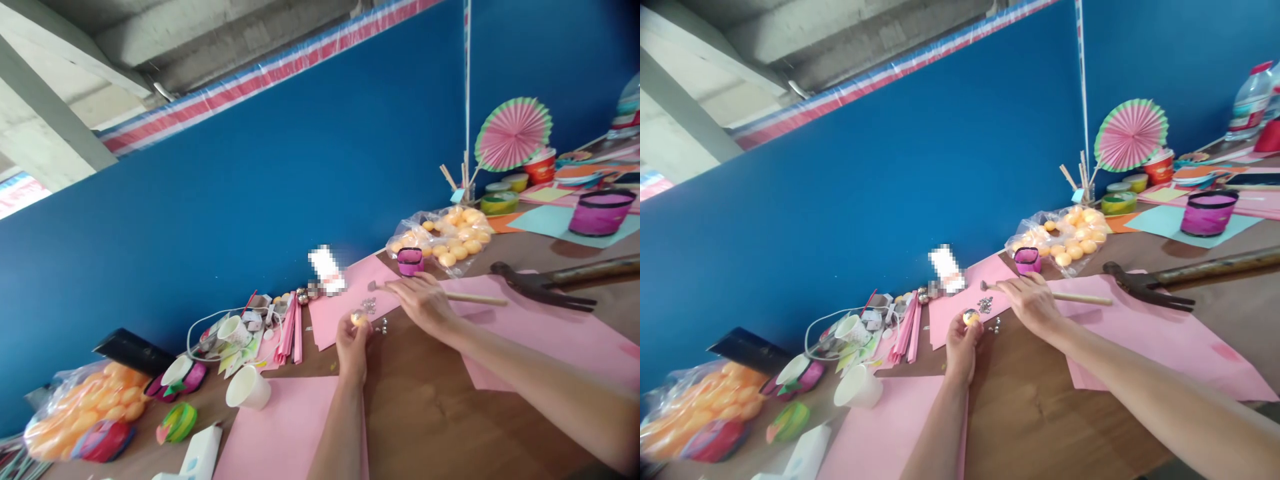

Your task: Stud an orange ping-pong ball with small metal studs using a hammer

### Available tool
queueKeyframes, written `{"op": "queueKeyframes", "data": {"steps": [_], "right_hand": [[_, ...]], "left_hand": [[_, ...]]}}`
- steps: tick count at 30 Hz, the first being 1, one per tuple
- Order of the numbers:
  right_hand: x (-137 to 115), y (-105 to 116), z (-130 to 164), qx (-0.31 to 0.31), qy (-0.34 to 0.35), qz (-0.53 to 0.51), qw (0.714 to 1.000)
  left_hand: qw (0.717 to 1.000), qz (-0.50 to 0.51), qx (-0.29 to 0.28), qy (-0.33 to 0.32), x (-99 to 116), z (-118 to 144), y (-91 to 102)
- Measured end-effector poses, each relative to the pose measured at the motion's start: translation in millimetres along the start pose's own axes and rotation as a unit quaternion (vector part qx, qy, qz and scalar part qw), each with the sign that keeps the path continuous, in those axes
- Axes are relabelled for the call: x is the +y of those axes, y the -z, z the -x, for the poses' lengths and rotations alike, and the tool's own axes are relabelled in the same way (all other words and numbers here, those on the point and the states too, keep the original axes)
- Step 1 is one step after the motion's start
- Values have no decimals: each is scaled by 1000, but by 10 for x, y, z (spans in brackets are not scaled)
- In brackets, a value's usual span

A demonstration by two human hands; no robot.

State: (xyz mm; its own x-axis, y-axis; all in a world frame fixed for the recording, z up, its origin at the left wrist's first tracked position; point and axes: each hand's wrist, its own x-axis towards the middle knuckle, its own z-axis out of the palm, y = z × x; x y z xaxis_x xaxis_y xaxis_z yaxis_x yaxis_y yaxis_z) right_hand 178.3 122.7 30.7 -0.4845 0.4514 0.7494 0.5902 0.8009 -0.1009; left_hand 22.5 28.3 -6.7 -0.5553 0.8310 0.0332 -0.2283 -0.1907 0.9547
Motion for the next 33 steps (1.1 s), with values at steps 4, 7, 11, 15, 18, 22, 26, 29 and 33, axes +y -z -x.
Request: {"op": "queueKeyframes", "data": {"steps": [4,7,11,15,18,22,26,29,33], "right_hand": [[191,0,-17,-61,-68,76,993],[272,-48,14,-99,-95,118,983],[314,-152,65,-124,-111,128,978],[330,-219,95,-129,-109,120,978],[336,-223,105,-139,-106,111,978],[299,-181,97,-139,-102,95,980],[186,-179,77,-114,-47,18,992],[82,-243,75,-122,32,-84,988],[-1,-324,90,-145,82,-115,979]], "left_hand": [[1000,-10,10,4,-19,-11,16],[1000,-11,19,10,-3,-4,16],[1000,-9,15,12,15,2,13],[1000,-14,9,14,14,5,19],[1000,-20,5,11,13,9,23],[1000,-22,2,13,19,9,21],[1000,-28,-5,10,21,9,15],[1000,-27,-2,11,22,16,9],[1000,-25,-2,14,33,26,6]]}}
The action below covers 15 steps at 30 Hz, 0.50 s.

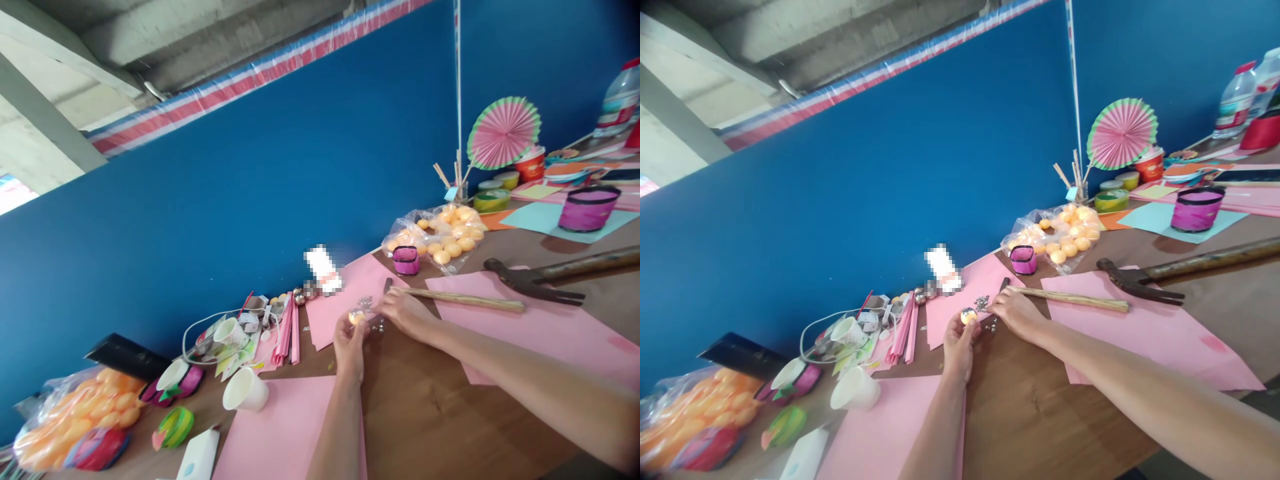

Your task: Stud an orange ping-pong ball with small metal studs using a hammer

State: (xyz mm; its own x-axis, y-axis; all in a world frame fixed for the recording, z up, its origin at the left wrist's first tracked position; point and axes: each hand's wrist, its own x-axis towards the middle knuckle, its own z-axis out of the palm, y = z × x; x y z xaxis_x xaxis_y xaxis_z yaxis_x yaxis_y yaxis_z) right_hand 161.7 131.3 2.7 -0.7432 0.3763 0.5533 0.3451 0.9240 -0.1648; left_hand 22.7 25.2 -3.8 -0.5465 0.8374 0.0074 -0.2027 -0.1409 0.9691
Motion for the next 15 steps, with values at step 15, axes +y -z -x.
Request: {"op": "queueKeyframes", "data": {"steps": [15], "right_hand": [[-90,130,17,4,-68,-41,997]], "left_hand": [[1000,-7,-7,5,42,25,-22]]}}
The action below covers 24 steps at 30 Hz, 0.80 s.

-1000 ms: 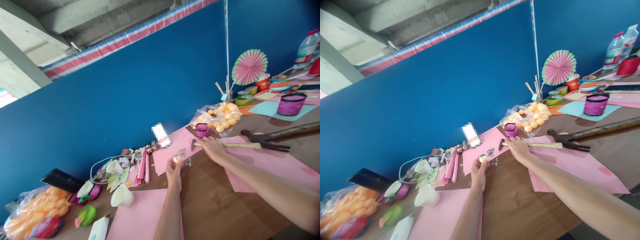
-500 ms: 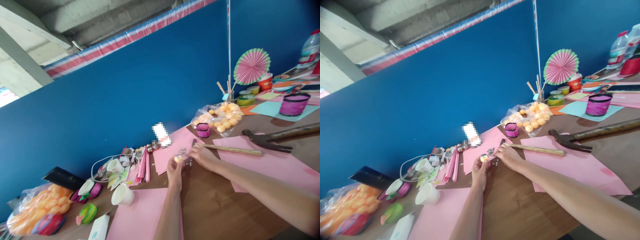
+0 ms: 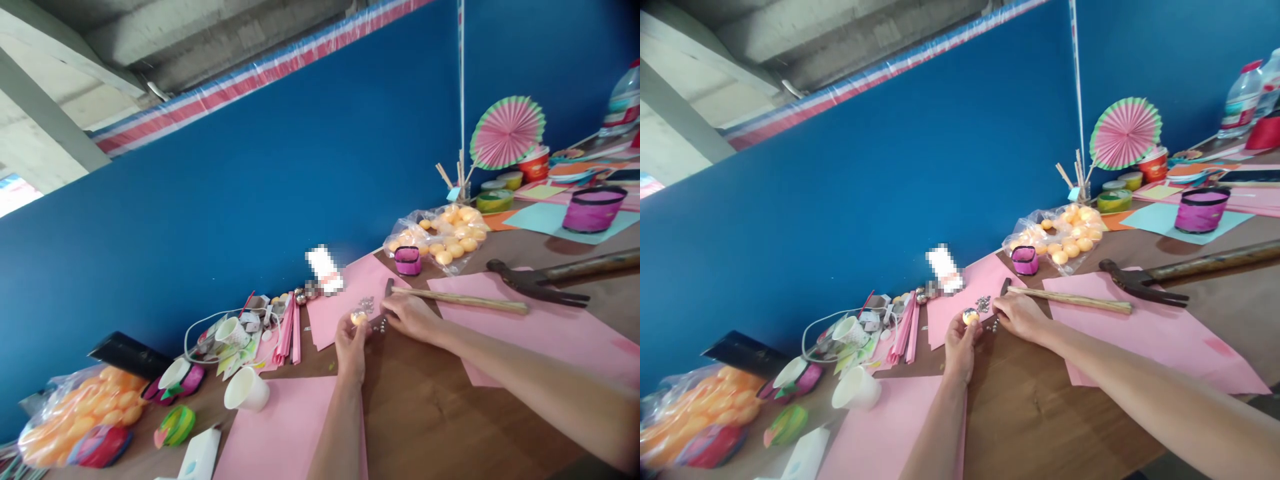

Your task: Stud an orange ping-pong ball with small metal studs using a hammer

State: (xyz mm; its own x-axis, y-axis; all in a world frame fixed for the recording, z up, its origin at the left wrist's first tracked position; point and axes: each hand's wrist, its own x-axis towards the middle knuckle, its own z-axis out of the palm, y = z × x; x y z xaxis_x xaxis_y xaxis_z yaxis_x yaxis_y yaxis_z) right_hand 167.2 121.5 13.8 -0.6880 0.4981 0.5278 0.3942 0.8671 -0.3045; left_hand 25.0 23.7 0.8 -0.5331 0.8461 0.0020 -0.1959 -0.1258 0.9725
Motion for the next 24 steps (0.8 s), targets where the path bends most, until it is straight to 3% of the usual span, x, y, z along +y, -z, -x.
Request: {"op": "queueKeyframes", "data": {"steps": [10,14,24], "right_hand": [[-16,-26,-8,52,5,-139,989],[-52,16,-24,58,-31,-208,976],[-79,8,-33,-15,-99,-361,927]], "left_hand": [[1000,-6,-11,-9,19,4,-9],[999,2,-31,-7,29,9,-10],[999,8,-39,-12,31,6,-19]]}}
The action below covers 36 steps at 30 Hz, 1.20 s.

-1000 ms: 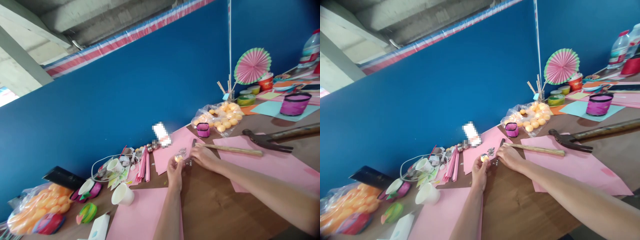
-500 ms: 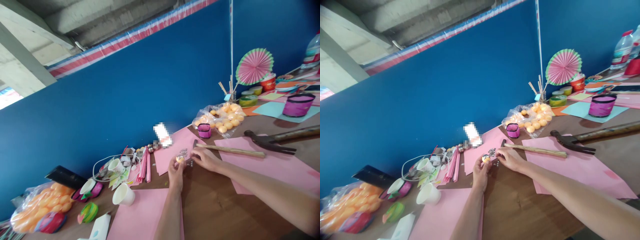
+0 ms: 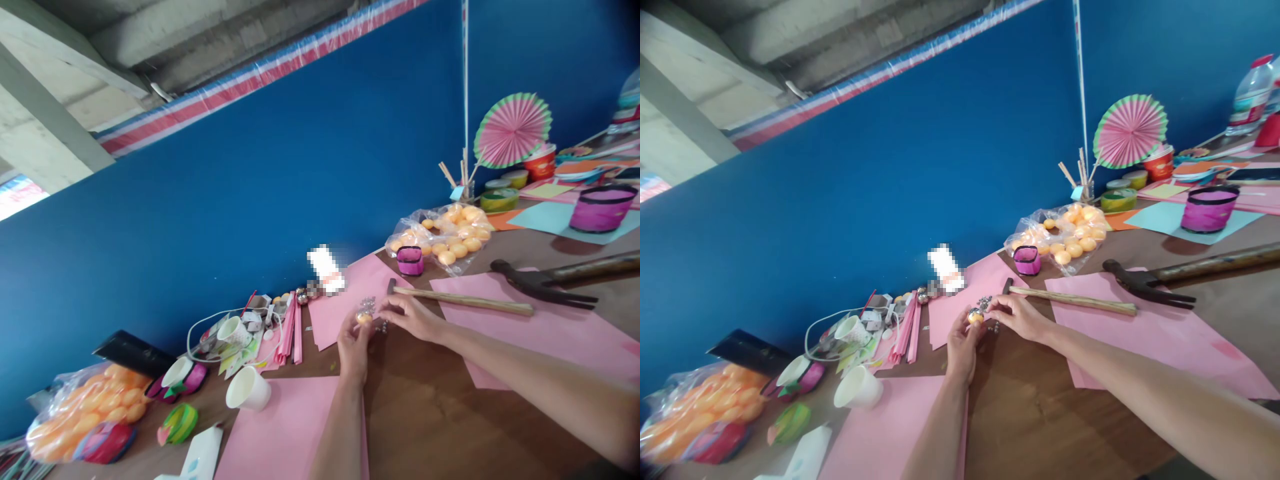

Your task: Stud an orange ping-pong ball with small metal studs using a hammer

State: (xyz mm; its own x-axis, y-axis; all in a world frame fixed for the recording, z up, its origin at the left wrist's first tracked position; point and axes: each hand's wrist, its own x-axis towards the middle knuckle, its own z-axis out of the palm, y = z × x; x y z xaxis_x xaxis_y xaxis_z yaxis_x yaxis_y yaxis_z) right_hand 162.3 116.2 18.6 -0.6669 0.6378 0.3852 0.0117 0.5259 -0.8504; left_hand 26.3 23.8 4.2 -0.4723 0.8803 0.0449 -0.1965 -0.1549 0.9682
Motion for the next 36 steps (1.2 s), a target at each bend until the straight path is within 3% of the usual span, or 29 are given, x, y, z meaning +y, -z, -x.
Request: {"op": "queueKeyframes", "data": {"steps": [10,36], "right_hand": [[-29,-71,-4,-8,-104,-171,980],[-200,-50,30,-12,-155,-120,980]], "left_hand": [[998,-45,-41,-31,-6,19,-6],[993,-94,-42,-60,-27,20,-18]]}}
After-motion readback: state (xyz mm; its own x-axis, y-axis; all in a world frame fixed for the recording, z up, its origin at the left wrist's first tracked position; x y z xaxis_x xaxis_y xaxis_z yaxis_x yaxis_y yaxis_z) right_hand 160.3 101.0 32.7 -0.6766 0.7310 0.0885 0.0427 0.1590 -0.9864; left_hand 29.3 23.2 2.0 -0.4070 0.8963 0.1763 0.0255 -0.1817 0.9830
